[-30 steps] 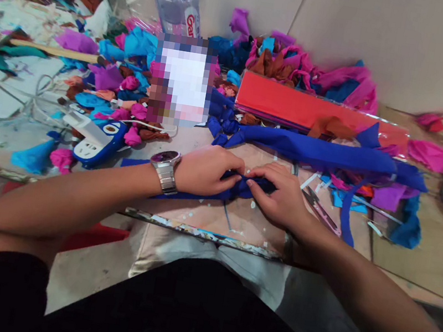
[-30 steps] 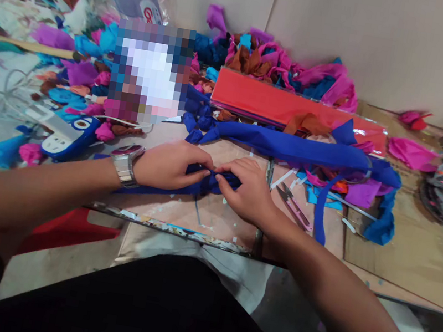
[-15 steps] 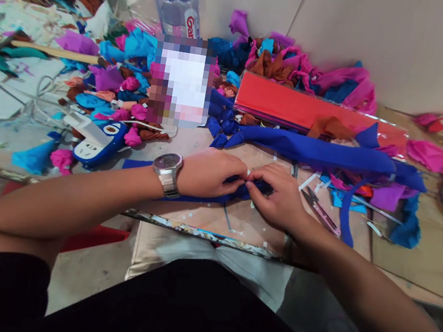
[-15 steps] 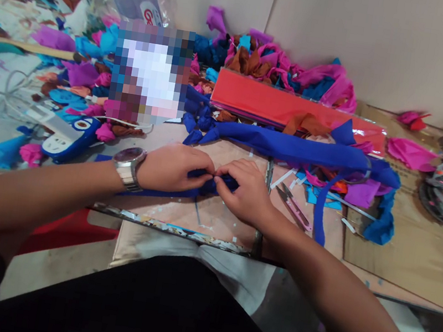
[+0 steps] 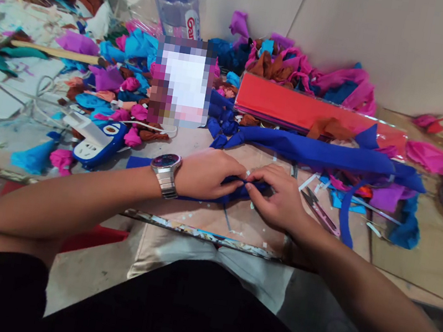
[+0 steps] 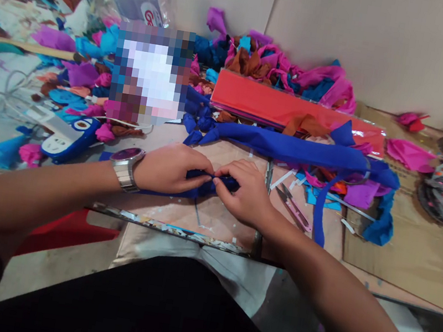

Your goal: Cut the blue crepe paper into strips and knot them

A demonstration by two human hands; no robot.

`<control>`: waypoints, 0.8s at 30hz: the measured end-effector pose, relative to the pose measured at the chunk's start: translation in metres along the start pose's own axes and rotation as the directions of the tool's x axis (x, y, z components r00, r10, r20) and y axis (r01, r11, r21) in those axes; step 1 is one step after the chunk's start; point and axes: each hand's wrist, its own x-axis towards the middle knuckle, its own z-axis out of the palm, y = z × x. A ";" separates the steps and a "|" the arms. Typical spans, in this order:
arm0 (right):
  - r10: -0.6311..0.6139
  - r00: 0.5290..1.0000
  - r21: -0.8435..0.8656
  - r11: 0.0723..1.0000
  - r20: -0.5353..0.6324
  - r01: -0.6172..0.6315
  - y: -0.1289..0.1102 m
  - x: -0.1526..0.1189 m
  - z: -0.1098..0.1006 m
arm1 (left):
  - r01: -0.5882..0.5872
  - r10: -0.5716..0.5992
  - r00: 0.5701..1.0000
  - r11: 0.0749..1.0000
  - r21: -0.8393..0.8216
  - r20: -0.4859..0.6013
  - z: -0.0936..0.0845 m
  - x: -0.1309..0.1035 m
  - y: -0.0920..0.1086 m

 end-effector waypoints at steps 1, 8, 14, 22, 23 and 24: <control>-0.008 1.000 -0.005 1.000 0.000 0.008 0.000 0.000 0.000 | -0.002 0.002 1.000 1.000 -0.004 0.002 0.000 0.000 0.000; 0.004 1.000 -0.009 1.000 0.003 -0.004 0.001 0.001 0.000 | 0.020 -0.021 1.000 0.999 -0.047 -0.012 -0.004 0.000 0.001; 0.012 1.000 -0.003 1.000 -0.019 -0.012 0.001 0.001 0.000 | 0.061 -0.061 0.998 0.998 -0.009 -0.010 -0.009 0.002 -0.004; 0.025 0.999 -0.035 0.999 -0.028 -0.026 0.002 0.002 -0.002 | 0.091 -0.091 0.995 0.996 -0.014 -0.039 -0.015 0.002 -0.006; 0.020 1.000 -0.035 0.999 -0.019 -0.021 0.001 0.002 -0.002 | 0.089 -0.090 0.995 0.996 -0.020 -0.035 -0.015 0.002 -0.006; 0.014 1.000 -0.036 0.999 -0.011 -0.015 0.001 0.002 -0.003 | 0.088 -0.088 0.996 0.996 -0.023 -0.029 -0.015 0.002 -0.006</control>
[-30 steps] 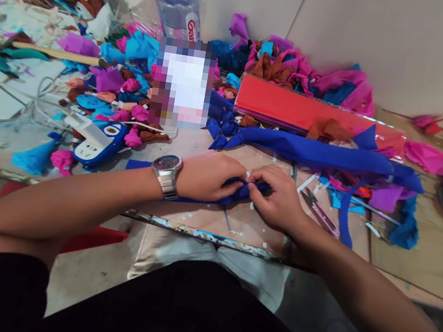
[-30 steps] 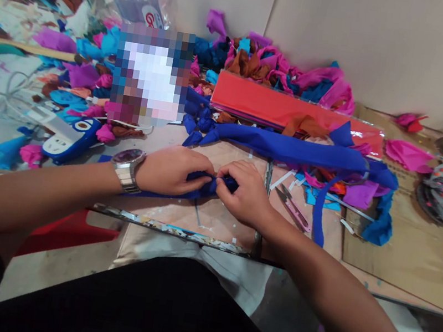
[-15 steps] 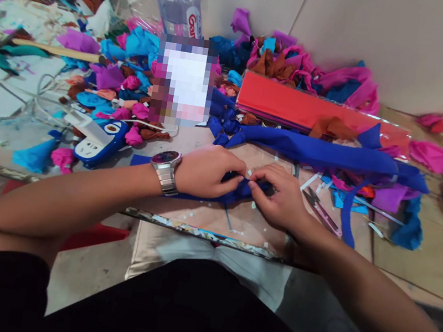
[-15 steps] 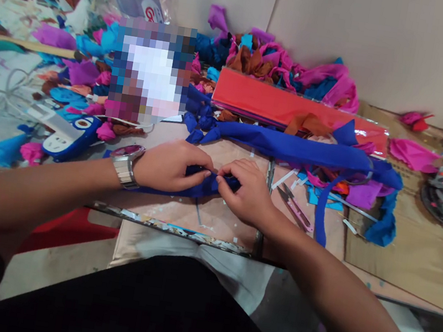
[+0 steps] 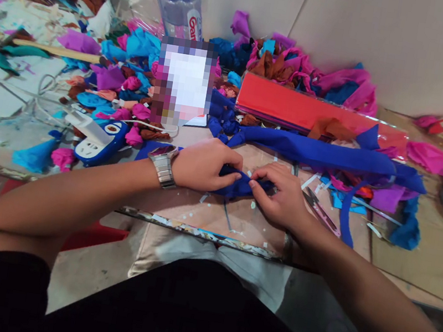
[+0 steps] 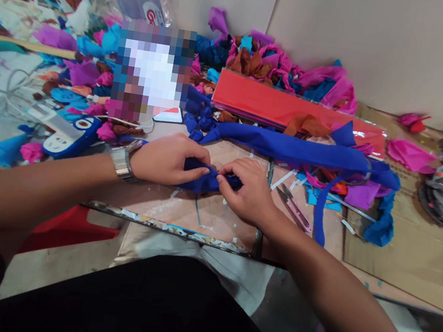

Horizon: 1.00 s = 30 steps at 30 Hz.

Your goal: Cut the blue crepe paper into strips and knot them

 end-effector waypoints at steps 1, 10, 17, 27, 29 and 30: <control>-0.006 1.000 -0.002 1.000 0.007 0.006 0.000 0.000 0.000 | -0.002 0.002 1.000 1.000 -0.002 0.007 0.000 0.000 0.000; -0.055 0.998 -0.028 0.998 0.010 0.055 -0.001 0.000 0.000 | 0.006 -0.006 1.000 1.000 -0.003 0.024 0.003 0.000 -0.001; -0.028 1.000 -0.056 0.998 -0.008 0.027 0.002 0.000 0.001 | -0.001 0.001 1.000 0.999 -0.035 0.001 0.003 0.000 -0.003; -0.003 1.000 -0.073 0.997 -0.027 0.001 0.001 0.000 0.000 | 0.015 -0.017 0.999 0.999 -0.041 -0.033 0.004 0.000 0.001; -0.006 1.000 -0.070 0.998 -0.005 0.006 0.002 0.000 0.000 | 0.007 -0.008 1.000 0.999 -0.052 -0.025 0.004 0.000 0.001; -0.009 1.000 -0.070 0.998 0.000 0.009 0.002 0.000 0.000 | 0.007 -0.008 1.000 0.998 -0.055 -0.020 0.005 0.000 0.001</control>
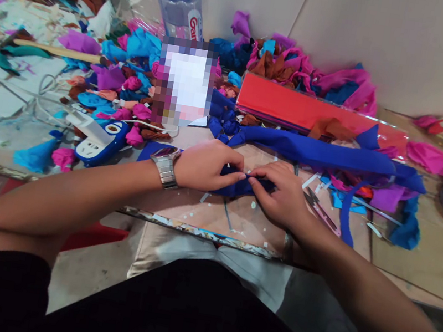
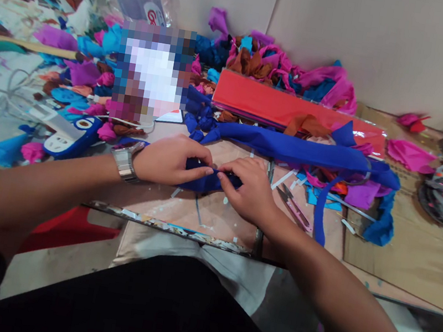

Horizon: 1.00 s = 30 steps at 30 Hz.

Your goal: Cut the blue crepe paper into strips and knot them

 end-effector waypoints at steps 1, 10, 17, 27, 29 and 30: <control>-0.004 1.000 0.000 1.000 0.002 0.004 0.000 0.000 0.000 | 0.000 0.000 1.000 1.000 -0.001 0.005 0.000 0.000 0.000; 0.000 1.000 0.006 1.000 0.011 0.000 0.001 0.000 0.002 | 0.007 -0.007 1.000 1.000 0.020 0.009 -0.002 0.001 -0.002; 0.005 1.000 -0.033 0.999 -0.024 -0.006 0.002 0.001 -0.001 | 0.044 -0.047 0.998 0.995 0.093 0.029 -0.005 0.002 -0.007; 0.040 0.998 -0.047 0.998 -0.045 -0.043 0.000 0.001 -0.003 | 0.111 -0.096 0.992 0.972 0.208 -0.082 -0.005 0.002 -0.007; 0.041 0.998 -0.051 0.998 -0.042 -0.044 0.001 0.001 -0.003 | 0.137 -0.112 0.987 0.958 0.251 -0.114 -0.004 0.002 -0.010; 0.042 0.998 -0.051 0.998 -0.040 -0.044 0.001 0.001 -0.003 | 0.152 -0.122 0.984 0.952 0.264 -0.127 -0.004 0.002 -0.011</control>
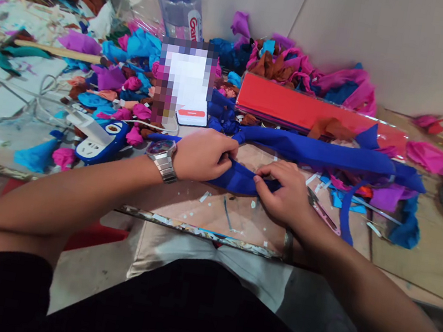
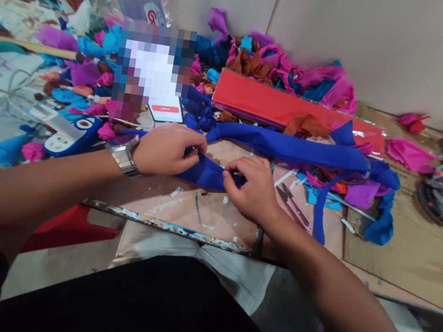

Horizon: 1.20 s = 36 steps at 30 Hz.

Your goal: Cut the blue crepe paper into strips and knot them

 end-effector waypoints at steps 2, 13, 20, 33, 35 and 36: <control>0.001 1.000 0.007 1.000 -0.002 -0.001 0.000 0.000 0.000 | 0.023 -0.023 1.000 1.000 0.017 -0.007 0.001 0.001 -0.002; -0.063 0.997 0.043 0.997 0.039 0.062 -0.002 -0.001 0.002 | -0.088 0.102 0.987 0.989 -0.118 0.120 -0.002 0.000 0.006; -0.027 1.000 -0.036 0.999 0.010 0.028 0.006 0.000 0.002 | -0.024 0.021 0.997 0.999 0.038 0.074 -0.001 0.001 0.001; -0.018 1.000 -0.066 0.998 -0.003 0.017 0.014 0.003 0.002 | 0.030 -0.039 0.992 0.996 0.082 0.121 -0.001 0.007 -0.015; -0.058 0.998 -0.055 0.997 0.023 0.059 0.011 0.003 0.002 | -0.026 0.025 0.991 1.000 0.005 0.132 0.000 0.006 -0.011; -0.074 0.997 -0.048 0.996 0.036 0.076 0.009 0.002 0.003 | -0.068 0.074 0.987 0.996 -0.048 0.140 0.000 0.004 -0.008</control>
